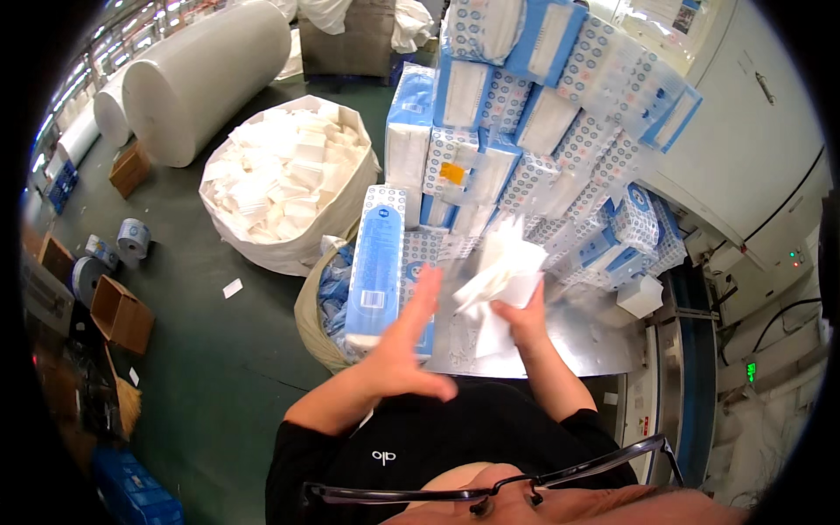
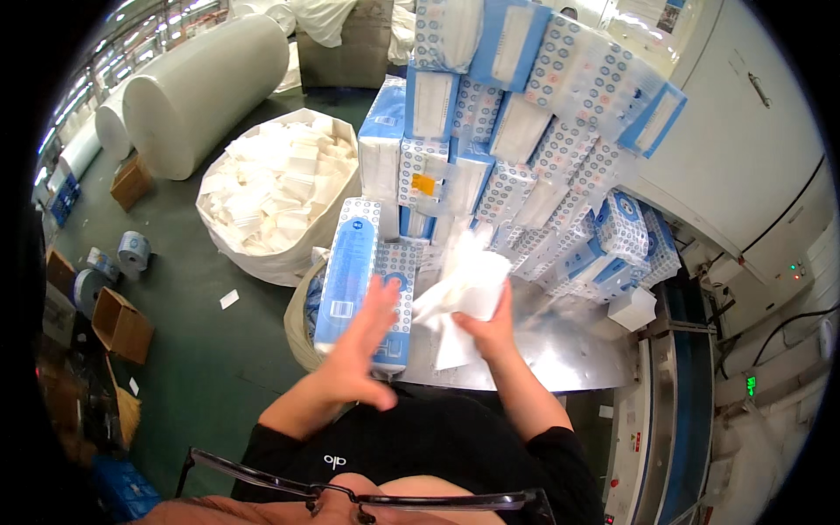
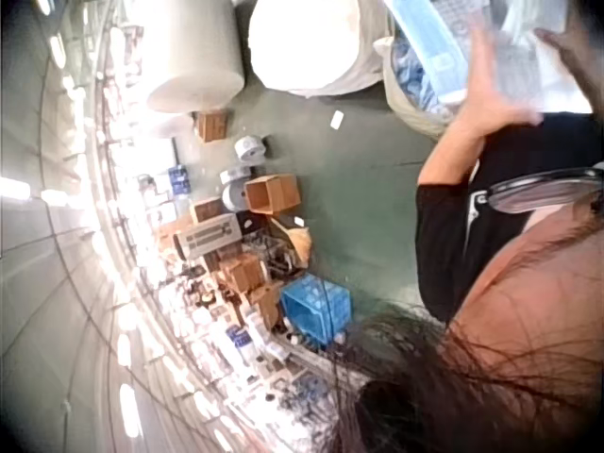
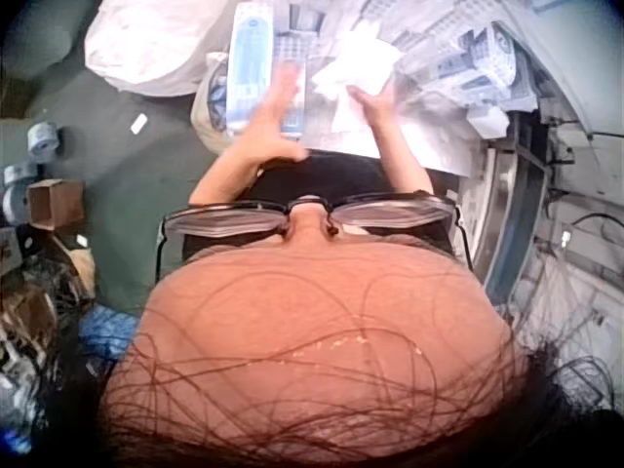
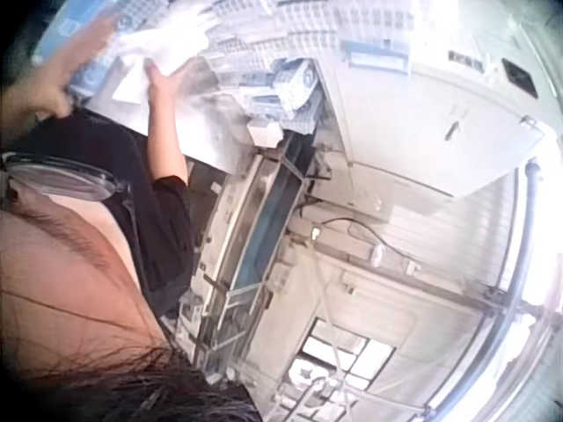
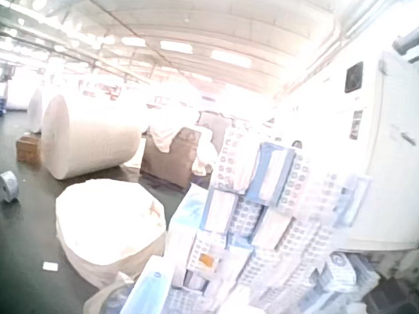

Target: The person picks up packs of tissues and stacks them onto a moving conveyor belt.

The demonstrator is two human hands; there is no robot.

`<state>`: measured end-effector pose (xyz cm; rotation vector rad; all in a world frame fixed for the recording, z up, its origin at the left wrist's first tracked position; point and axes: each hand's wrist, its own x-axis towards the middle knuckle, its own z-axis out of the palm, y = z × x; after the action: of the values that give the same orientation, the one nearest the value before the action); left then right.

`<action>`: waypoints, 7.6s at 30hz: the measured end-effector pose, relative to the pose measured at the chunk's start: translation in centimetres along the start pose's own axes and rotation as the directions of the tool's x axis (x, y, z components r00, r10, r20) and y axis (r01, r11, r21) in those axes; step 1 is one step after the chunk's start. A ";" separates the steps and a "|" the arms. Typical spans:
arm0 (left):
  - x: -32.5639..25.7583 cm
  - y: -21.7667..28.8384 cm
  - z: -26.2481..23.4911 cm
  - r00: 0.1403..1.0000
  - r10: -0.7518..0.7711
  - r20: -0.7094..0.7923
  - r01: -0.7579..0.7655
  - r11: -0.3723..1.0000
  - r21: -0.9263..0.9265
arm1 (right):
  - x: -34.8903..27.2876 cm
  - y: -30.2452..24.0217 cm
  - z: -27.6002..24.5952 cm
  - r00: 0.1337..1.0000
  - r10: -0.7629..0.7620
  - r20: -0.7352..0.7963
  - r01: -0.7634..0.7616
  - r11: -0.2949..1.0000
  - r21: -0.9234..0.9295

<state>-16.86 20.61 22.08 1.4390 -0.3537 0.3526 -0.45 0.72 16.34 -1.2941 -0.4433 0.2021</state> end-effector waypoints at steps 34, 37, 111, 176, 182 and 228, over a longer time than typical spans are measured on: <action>2.1 -3.2 14.5 0.867 -0.061 0.494 0.481 0.359 -0.800 | 2.4 -6.5 -0.1 0.491 -0.586 0.645 -0.323 0.565 0.759; 2.2 -3.4 12.2 0.887 -0.167 0.430 0.433 0.623 -0.652 | 1.0 -9.8 0.5 0.625 -0.380 0.682 -0.294 0.695 0.657; -1.4 -13.6 -2.1 0.911 -0.183 -0.370 0.166 0.983 -0.079 | -0.4 4.0 6.2 0.846 0.192 0.497 -0.155 0.981 -0.115; 12.4 -33.6 37.0 0.955 -0.062 -0.290 0.296 0.194 0.935 | 4.5 3.7 -57.4 0.581 0.686 0.439 0.061 0.501 -0.864; 15.0 -32.0 47.5 0.992 -0.126 0.022 0.011 0.252 0.968 | 2.0 5.6 -51.8 0.781 0.567 0.263 -0.092 0.520 -0.849; 5.4 -40.2 31.5 0.508 -0.605 -0.613 0.845 0.487 0.220 | -3.1 7.6 -63.7 0.589 0.806 -0.066 -0.779 0.587 0.221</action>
<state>4.92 -14.62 -8.29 1.8028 0.8622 0.0245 24.66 -54.53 -4.62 -1.2499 0.3429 0.8794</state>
